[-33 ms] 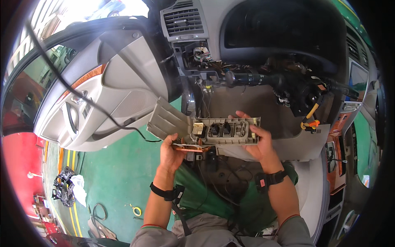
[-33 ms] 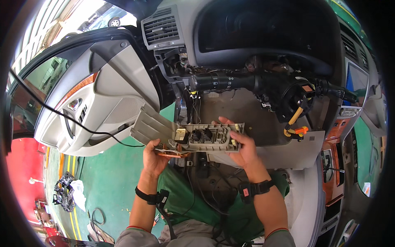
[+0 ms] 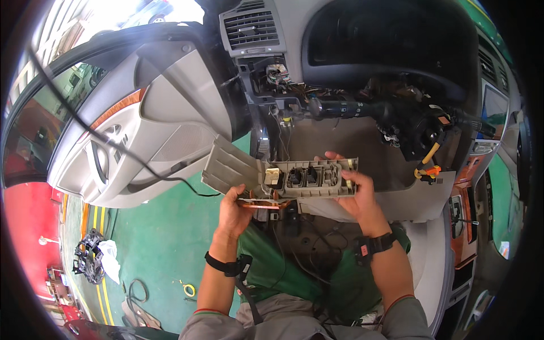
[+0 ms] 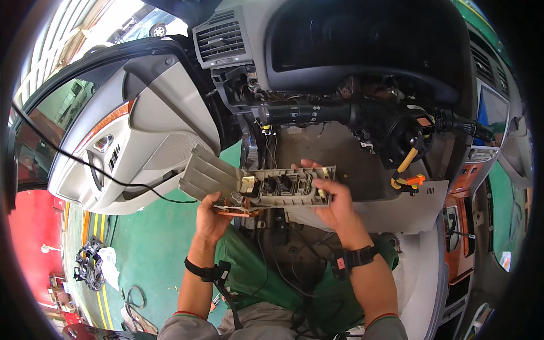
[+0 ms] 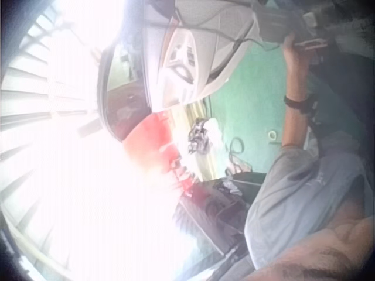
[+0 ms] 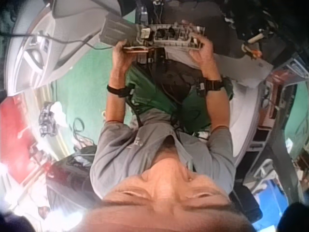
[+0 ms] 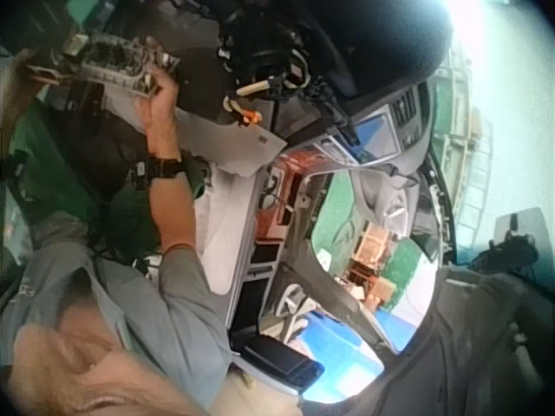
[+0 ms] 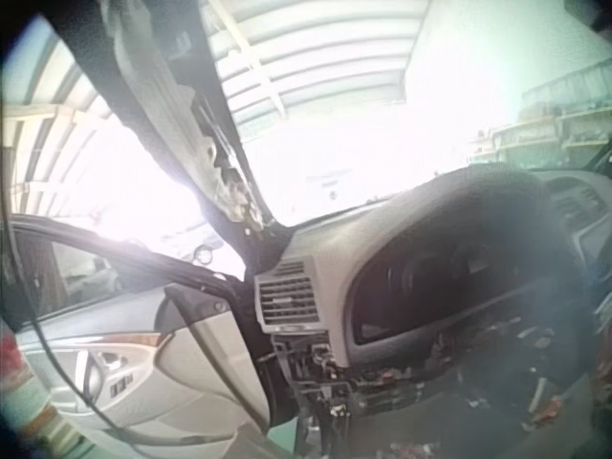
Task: The person picks up a steering wheel and car interior panels from a box and the floor, then proceeds to install a control panel into the dashboard of a vehicle by connecting wires.
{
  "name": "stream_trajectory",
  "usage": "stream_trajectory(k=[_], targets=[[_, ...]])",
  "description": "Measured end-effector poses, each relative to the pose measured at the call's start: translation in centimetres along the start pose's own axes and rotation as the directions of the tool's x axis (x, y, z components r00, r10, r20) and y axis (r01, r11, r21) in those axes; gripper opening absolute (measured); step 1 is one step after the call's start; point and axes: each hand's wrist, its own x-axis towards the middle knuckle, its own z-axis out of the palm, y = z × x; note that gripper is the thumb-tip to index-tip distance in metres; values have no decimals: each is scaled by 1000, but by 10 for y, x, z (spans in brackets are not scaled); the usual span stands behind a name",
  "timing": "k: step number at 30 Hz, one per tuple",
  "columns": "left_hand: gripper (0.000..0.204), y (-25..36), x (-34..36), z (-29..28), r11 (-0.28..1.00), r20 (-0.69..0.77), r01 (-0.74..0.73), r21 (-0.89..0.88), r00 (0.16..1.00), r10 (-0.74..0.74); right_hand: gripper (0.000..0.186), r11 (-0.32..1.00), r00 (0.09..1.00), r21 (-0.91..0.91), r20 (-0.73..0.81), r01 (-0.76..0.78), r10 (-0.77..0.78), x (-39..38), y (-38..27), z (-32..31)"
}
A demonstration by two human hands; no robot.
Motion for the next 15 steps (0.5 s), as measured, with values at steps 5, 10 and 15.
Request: stream_trajectory(k=[5,10,15], targets=[[40,22,-3,5,799,-130,-398,450,856,500,51,999,993,49,-114,20,-14,7,-8,-14],[18,43,14,66,326,109,-571,753,597,795,49,998,973,-17,-222,61,-64,0,-10,-30],[29,44,91,160,-225,569,-567,792,554,608,44,980,939,-184,-317,78,-135,4,-2,-50]])
